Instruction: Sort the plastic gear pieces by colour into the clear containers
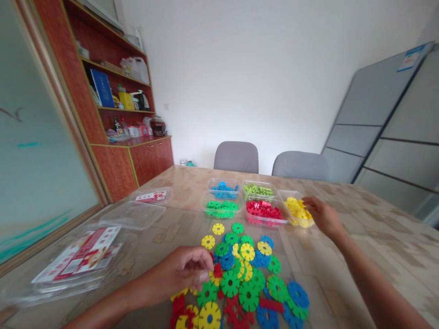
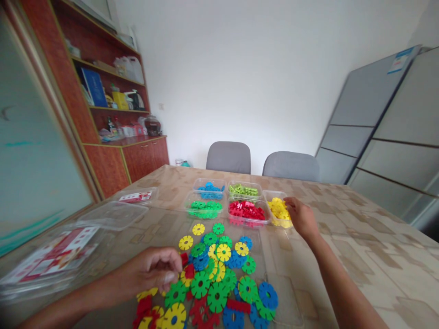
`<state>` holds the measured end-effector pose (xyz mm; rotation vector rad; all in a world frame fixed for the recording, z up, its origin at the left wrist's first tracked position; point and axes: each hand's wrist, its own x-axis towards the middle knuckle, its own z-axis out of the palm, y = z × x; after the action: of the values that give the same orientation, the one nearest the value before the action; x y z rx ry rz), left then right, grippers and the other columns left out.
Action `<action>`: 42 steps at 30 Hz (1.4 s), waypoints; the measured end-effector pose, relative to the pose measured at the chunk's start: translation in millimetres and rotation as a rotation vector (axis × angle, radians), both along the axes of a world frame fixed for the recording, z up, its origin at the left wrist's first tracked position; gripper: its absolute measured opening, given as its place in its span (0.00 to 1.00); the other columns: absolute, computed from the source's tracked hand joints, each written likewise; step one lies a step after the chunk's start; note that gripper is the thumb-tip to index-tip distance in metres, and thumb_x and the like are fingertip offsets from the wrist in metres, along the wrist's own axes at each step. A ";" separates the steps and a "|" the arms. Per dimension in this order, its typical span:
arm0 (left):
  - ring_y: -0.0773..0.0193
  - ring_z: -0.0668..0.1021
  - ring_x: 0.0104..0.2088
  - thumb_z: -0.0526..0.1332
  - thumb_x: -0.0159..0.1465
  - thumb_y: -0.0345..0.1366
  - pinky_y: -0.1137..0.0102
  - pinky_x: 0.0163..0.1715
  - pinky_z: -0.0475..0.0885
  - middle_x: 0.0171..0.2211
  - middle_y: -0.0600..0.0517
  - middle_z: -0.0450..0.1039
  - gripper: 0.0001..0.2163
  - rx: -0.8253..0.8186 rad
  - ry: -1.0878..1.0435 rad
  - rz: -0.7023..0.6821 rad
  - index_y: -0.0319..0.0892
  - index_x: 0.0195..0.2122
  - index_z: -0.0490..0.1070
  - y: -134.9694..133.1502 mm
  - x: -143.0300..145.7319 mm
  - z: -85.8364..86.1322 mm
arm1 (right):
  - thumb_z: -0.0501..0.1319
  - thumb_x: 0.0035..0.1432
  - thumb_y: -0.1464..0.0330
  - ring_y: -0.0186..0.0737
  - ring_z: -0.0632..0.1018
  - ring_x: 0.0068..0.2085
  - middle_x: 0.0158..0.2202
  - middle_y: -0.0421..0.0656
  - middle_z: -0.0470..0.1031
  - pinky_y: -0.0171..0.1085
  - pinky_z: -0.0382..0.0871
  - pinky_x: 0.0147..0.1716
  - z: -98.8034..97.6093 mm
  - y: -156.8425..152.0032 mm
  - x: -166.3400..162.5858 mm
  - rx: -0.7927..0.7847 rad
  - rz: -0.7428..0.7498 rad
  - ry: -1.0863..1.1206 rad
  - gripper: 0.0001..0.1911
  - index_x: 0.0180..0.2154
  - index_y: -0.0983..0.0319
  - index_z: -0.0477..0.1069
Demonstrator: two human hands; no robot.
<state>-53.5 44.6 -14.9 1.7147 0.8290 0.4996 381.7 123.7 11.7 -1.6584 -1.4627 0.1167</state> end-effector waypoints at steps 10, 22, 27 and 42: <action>0.64 0.71 0.30 0.56 0.62 0.42 0.73 0.28 0.65 0.30 0.53 0.71 0.09 0.347 0.281 0.210 0.41 0.33 0.68 27.3 -24.6 11.0 | 0.56 0.57 0.58 0.44 0.78 0.32 0.32 0.46 0.79 0.38 0.72 0.31 33.8 -30.7 -51.7 -0.121 0.438 -0.029 0.16 0.40 0.62 0.73; 0.63 0.73 0.33 0.60 0.61 0.34 0.72 0.31 0.65 0.36 0.53 0.72 0.09 0.489 0.327 0.097 0.43 0.43 0.70 21.4 -23.8 -10.0 | 0.61 0.48 0.75 0.47 0.76 0.42 0.42 0.47 0.77 0.42 0.71 0.41 3.1 -67.5 -109.4 -0.457 0.735 -0.375 0.18 0.44 0.60 0.75; 0.62 0.73 0.35 0.60 0.63 0.36 0.72 0.34 0.66 0.38 0.52 0.71 0.13 0.395 0.317 -0.026 0.45 0.49 0.70 13.7 -25.6 3.1 | 0.57 0.55 0.75 0.42 0.78 0.36 0.38 0.45 0.77 0.38 0.72 0.34 4.9 -68.5 -122.2 -0.484 0.882 -0.255 0.15 0.44 0.61 0.73; 0.53 0.71 0.46 0.69 0.52 0.31 0.69 0.40 0.65 0.48 0.53 0.67 0.17 0.410 0.556 -0.270 0.47 0.42 0.69 -33.0 -16.5 31.9 | 0.68 0.33 0.76 0.46 0.74 0.40 0.39 0.40 0.74 0.35 0.63 0.34 13.5 -95.0 -82.5 -0.881 0.701 -0.448 0.24 0.38 0.61 0.72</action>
<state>-70.0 11.5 17.0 2.3607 0.8996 -0.0078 299.1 28.7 25.2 -1.7880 -2.5349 0.9393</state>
